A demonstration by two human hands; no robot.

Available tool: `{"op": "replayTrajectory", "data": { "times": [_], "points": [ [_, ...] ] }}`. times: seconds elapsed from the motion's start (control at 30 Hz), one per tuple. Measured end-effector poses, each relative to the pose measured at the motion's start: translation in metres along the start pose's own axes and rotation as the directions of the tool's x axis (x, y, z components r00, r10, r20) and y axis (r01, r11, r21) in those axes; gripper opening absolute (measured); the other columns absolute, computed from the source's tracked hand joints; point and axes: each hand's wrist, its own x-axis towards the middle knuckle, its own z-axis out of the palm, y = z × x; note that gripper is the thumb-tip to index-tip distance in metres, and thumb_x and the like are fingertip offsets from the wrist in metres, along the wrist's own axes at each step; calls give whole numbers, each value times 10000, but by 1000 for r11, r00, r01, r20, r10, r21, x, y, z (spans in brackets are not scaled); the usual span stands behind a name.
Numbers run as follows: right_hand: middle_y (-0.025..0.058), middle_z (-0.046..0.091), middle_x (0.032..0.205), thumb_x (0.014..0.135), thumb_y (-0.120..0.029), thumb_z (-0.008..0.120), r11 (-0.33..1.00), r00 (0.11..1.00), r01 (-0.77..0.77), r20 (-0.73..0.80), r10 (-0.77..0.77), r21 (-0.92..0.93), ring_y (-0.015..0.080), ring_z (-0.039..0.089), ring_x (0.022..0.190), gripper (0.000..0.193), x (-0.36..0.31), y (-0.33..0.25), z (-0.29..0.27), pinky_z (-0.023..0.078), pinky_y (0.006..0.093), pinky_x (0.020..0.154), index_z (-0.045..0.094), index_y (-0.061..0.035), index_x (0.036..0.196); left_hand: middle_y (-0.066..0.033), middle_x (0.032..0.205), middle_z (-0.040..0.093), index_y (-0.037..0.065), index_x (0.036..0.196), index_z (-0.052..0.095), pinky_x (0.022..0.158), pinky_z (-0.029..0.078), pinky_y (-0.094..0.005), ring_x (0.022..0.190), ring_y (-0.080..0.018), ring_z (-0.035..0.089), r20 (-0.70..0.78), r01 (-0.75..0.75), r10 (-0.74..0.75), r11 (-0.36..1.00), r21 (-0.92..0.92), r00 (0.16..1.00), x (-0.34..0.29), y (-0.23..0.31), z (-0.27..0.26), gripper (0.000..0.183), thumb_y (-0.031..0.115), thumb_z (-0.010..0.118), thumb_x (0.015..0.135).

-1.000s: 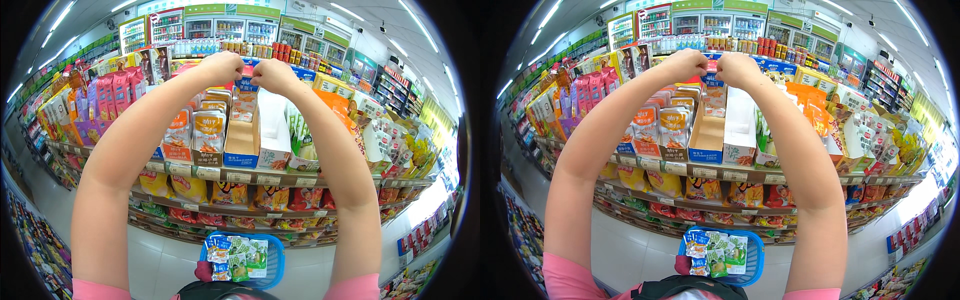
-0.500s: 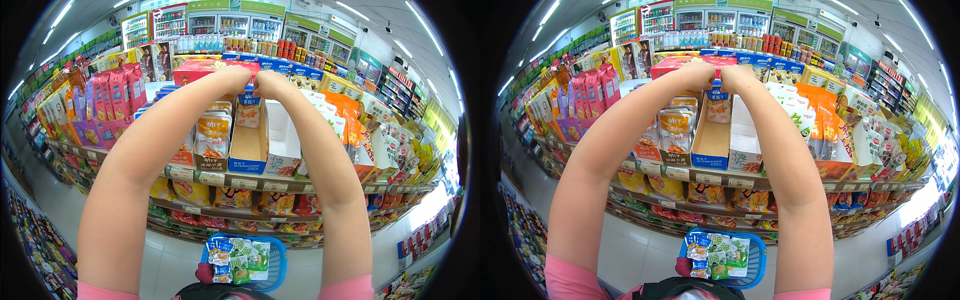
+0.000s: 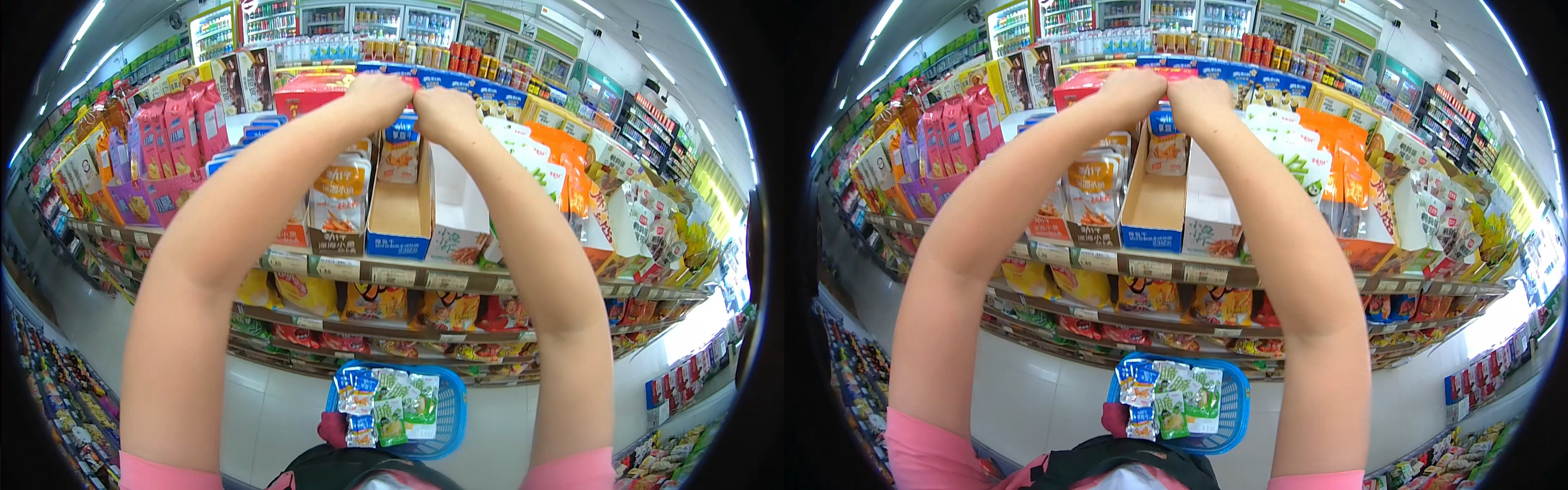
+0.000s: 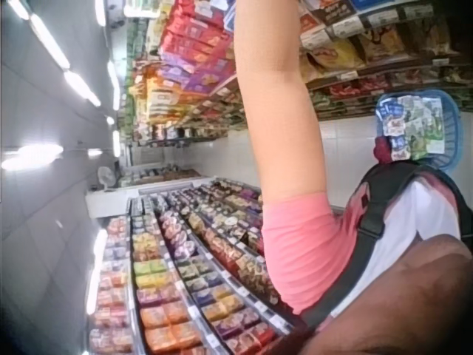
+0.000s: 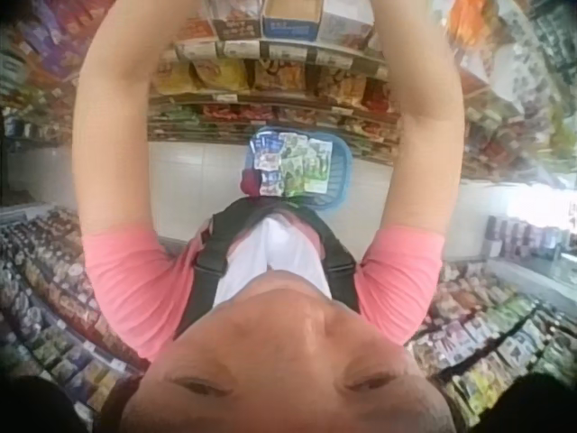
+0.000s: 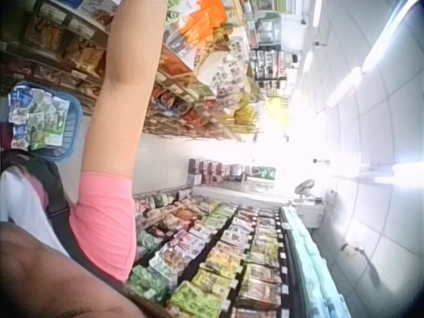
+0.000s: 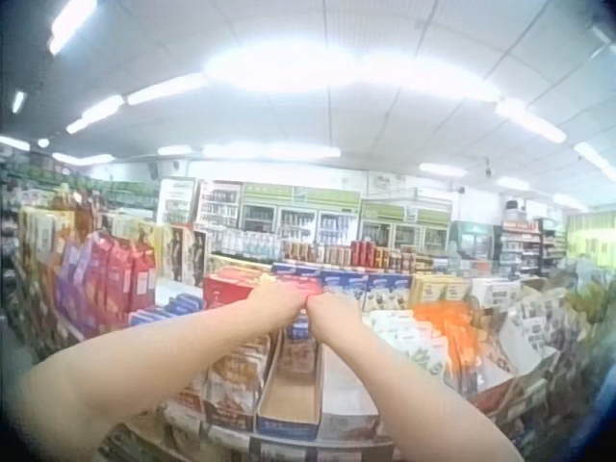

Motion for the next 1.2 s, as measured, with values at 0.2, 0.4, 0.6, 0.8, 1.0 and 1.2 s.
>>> {"op": "replayTrajectory", "data": {
  "times": [0.2, 0.4, 0.6, 0.8, 1.0, 1.2],
  "points": [
    [102, 686, 831, 839, -298, 610, 996, 938, 42, -347, -12, 80, 298, 661, 817, 200, -68, -8, -51, 535, 405, 696, 707, -136, 907, -165, 859, 676, 65, 919, 696, 706, 543, -382, 803, -298, 669, -113, -83, 51, 950, -300, 992, -38, 24, -56, 148, 126, 603, 821],
    [111, 588, 707, 769, -68, 666, 774, 959, 276, -213, -185, 570, 257, 591, 629, 102, -210, -63, -47, 460, 342, 566, 644, -33, 862, -120, 722, 571, 15, 858, 617, 591, 465, -349, 651, -270, 576, -92, -198, 187, 698, -688, 978, -193, 77, -82, 76, 83, 631, 829],
    [103, 626, 770, 776, -153, 655, 644, 915, 16, 248, -317, 765, 294, 625, 743, 106, -346, -135, 79, 492, 415, 618, 648, -57, 820, -115, 842, 640, 57, 820, 649, 642, 516, -443, 763, -330, 639, 464, 225, 240, 632, -742, 853, -345, 158, 41, 142, 194, 615, 816],
    [126, 675, 807, 779, -246, 642, 681, 628, -449, 746, -219, 578, 312, 657, 753, 187, -485, -209, 246, 513, 436, 665, 683, -72, 833, -146, 894, 672, 54, 886, 692, 720, 511, -445, 819, -327, 647, 799, 575, 154, 618, -536, 581, -514, 241, 204, 207, 229, 653, 783],
    [134, 672, 780, 781, -301, 662, 468, 524, -736, 849, -63, 489, 304, 657, 728, 261, -553, -262, 313, 508, 412, 675, 679, -55, 866, -204, 840, 660, 2, 811, 691, 725, 504, -462, 806, -361, 643, 930, 788, -1, 532, -312, 368, -560, 283, 230, 291, 291, 666, 793],
    [96, 656, 715, 789, -215, 697, 260, 528, -821, 849, 6, 509, 193, 632, 602, 208, -573, -273, 331, 491, 321, 554, 660, -15, 835, -206, 762, 649, -10, 759, 692, 697, 499, -440, 752, -357, 640, 927, 891, -100, 332, -311, 361, -573, 293, 232, 275, 265, 701, 745]
  ]
}}
